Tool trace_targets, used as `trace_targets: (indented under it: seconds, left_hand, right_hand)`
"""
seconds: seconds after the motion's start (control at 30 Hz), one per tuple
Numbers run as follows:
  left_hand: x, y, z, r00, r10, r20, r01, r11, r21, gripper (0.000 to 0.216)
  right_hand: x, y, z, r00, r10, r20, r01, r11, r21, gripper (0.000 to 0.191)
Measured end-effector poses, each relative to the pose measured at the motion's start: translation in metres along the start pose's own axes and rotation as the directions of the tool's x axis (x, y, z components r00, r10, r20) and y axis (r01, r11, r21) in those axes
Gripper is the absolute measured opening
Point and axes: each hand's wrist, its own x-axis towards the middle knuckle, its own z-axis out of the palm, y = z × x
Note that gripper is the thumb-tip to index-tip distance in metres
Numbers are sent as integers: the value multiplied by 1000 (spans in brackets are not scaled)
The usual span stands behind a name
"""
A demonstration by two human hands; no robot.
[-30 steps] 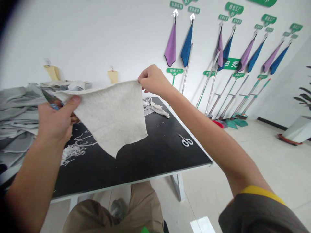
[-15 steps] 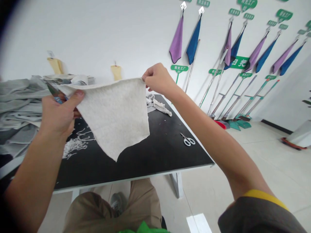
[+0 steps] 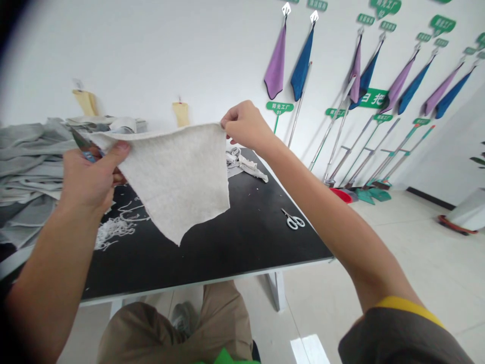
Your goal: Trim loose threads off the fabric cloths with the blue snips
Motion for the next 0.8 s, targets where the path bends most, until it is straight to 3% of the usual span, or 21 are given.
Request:
trace_targets:
  seconds: [0.8]
  left_hand:
    - [3,6,-2,998,59,-8,-59,998,-16,37]
  right_hand:
    - [-7,-12,-3,1000,-16,-12,16,1000,13,19]
